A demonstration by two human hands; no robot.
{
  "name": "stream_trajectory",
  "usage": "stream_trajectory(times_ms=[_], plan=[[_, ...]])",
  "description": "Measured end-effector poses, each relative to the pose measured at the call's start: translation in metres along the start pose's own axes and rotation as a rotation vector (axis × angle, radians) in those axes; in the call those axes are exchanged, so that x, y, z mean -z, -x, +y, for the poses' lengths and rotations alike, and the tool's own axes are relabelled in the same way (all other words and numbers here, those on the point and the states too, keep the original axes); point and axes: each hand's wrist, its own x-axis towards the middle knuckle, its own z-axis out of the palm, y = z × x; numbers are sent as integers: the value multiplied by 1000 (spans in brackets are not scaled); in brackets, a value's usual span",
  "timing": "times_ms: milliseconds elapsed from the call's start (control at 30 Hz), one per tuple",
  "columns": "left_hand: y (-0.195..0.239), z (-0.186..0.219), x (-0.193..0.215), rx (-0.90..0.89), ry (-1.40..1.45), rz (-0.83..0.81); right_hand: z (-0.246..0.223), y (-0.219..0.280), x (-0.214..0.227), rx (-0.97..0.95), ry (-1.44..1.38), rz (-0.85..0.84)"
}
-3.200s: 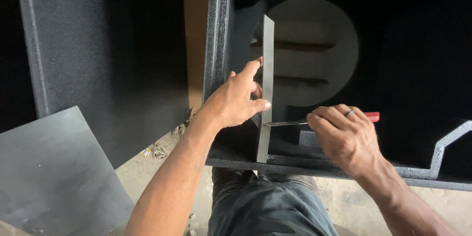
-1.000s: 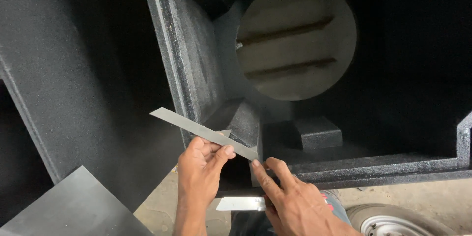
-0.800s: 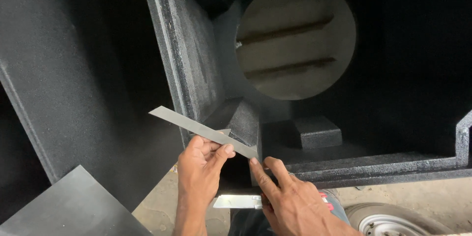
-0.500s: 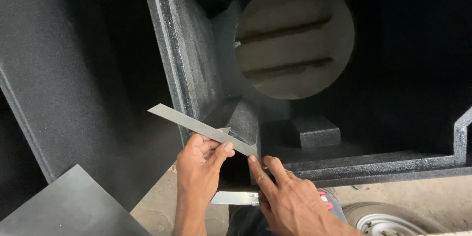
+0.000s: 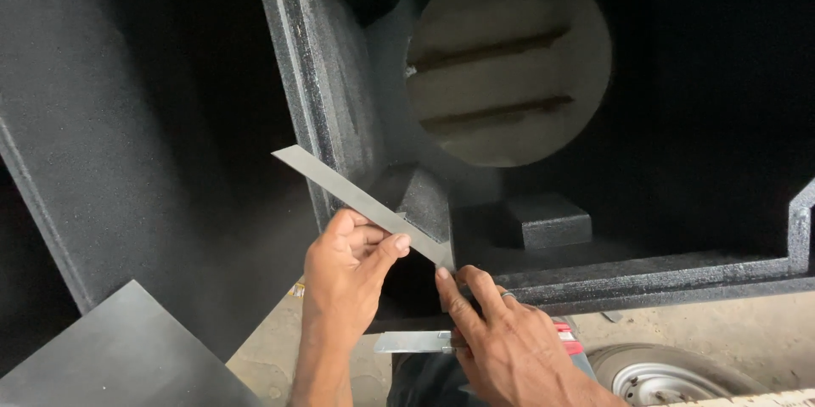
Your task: Trimming and applying adhesive gasket strips to the internal edges of large wooden speaker cabinets using a utility knife.
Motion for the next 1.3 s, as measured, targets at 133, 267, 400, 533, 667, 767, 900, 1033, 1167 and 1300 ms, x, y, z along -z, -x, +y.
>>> stream_trajectory(times_ms=[133,267,400,533,667,767,900,1033,1167,1300], plan=[[2,1,0,15,-17,5,-1,1,-3,18,41,67],[4,4,-1,33,-18,13,-2,1,-3,6,58,77],[4,1,-2,-2,-5,14,-3,1,-4,-8,71,85],[3,-1,-2,-33,-18,10,-1,0,-7,-28,63,6],[5,2,-2,-41,-27,5,-1,0,-8,-11,97,63],[5,3,-2,-29,-27,5,-1,0,-7,-19,90,32],[3,-3,-3,-77,10,11,-3,-2,-5,-47,99,1],[3,0,-3,-49,-2,13,-2,-2,-8,-32,93,33],[5,6,-2,-3,-2,21,-2,-1,-9,-45,133,59],[5,7,2,-21,-28,21,-2,-5,-4,-44,116,6]])
